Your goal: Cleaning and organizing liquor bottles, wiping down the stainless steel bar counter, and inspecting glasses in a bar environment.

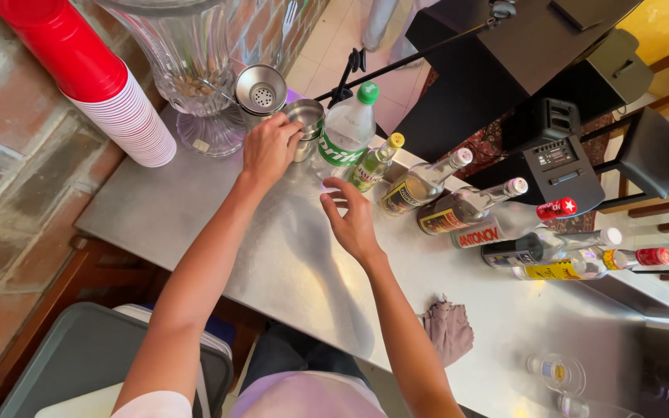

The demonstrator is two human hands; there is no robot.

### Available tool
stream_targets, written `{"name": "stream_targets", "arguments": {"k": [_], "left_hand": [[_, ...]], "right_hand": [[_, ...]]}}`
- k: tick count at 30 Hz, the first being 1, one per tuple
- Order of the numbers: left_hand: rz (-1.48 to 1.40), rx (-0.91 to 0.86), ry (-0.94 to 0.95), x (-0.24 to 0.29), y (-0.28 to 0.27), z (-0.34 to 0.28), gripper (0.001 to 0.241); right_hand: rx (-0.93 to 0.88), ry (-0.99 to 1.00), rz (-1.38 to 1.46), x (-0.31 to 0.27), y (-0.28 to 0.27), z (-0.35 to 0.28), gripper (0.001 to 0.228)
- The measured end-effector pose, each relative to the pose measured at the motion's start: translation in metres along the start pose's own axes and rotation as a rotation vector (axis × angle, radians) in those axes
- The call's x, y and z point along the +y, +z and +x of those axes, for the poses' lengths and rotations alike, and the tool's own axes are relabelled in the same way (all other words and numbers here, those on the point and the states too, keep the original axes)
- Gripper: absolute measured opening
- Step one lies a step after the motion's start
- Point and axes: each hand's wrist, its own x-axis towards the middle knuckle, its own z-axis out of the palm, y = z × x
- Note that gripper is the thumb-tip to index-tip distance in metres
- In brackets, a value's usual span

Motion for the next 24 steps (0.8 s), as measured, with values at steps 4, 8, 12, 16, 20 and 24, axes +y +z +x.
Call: {"name": "stream_targets", "arguments": {"k": [4,8,12,16,20,24], "left_hand": [[-0.044,-0.023,-0.005,-0.0077,0.0032,0.0017,0.011],[0.028,-0.046,0.083,-0.0098,0.0050,0.0048,0.013],[0.086,-0.073,0.136,-0.0072,0.0035,0.0062,0.017],[0.114,-0.068,0.152,-0.0067,0.0016,0.0061,0.020],[0.145,-0.059,0.185,-0.0068,0.0007,0.0092,0.023],[0.158,-0.070,0.194,-0.0070,-0.0003,0.0093,0.022]], "right_hand": [[-0.004,-0.019,0.009,0.0036,-0.0036,-0.0016,0.031],[-0.011,-0.010,0.001,0.0019,-0.0027,-0.0016,0.031],[-0.014,-0.011,-0.013,-0.0008,-0.0029,-0.0019,0.031],[-0.020,-0.024,-0.011,-0.0013,-0.0026,-0.0022,0.030],[-0.016,-0.025,-0.015,-0.0023,-0.0032,-0.0020,0.030],[-0.015,-0.037,-0.020,0.0015,-0.0030,-0.0029,0.030]]}}
